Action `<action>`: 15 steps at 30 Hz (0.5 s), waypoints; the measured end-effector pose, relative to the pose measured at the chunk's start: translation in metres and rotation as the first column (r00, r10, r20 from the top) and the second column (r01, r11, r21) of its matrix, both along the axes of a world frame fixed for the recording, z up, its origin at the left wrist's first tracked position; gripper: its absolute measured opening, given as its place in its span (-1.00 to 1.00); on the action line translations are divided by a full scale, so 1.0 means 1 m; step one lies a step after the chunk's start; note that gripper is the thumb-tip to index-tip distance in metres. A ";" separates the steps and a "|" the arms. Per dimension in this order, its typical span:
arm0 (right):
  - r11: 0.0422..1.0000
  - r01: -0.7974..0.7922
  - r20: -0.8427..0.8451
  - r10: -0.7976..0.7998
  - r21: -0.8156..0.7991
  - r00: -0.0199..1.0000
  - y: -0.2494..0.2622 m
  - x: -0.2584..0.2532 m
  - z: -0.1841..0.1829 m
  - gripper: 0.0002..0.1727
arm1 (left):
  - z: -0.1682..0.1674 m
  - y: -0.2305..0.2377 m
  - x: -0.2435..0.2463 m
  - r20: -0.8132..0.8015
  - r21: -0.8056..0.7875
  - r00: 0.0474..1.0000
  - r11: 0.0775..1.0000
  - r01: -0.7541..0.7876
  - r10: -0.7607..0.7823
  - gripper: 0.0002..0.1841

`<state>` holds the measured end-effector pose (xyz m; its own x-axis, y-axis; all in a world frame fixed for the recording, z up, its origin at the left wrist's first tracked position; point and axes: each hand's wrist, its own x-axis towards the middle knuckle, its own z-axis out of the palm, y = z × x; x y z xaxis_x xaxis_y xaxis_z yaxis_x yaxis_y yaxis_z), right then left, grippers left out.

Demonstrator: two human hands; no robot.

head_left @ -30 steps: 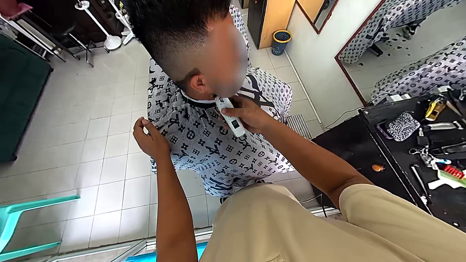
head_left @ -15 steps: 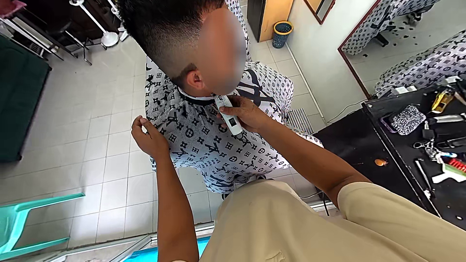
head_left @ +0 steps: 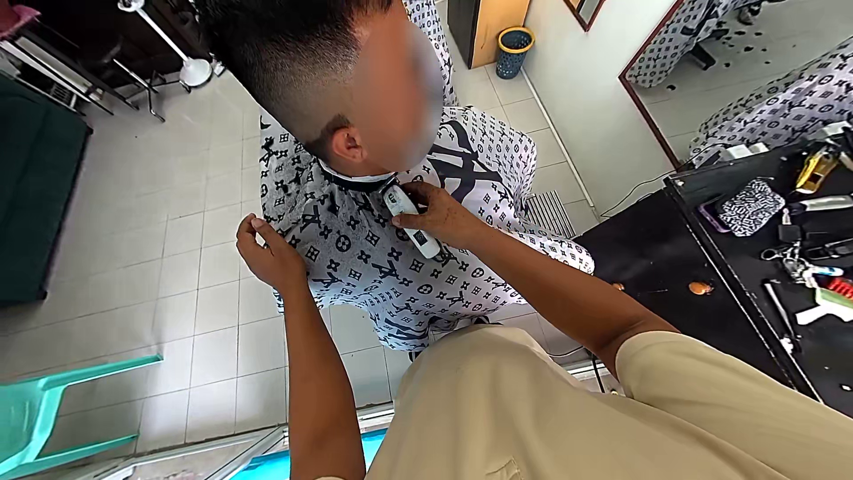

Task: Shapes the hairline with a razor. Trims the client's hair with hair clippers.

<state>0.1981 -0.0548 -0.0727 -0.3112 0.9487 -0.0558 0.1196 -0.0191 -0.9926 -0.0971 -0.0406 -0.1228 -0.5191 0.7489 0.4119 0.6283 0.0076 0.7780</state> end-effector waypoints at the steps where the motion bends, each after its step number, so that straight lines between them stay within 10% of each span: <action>1: 0.999 0.020 -0.043 -0.021 -0.025 0.999 0.001 0.001 -0.001 -0.33 | -0.001 0.000 0.000 0.000 0.006 1.000 1.000 -0.003 0.003 -0.45; 15: 0.997 -0.016 -0.230 -0.001 -0.071 0.973 0.015 0.025 0.019 -0.39 | -0.002 0.001 -0.001 -0.002 -0.005 1.000 1.000 0.002 -0.002 -0.45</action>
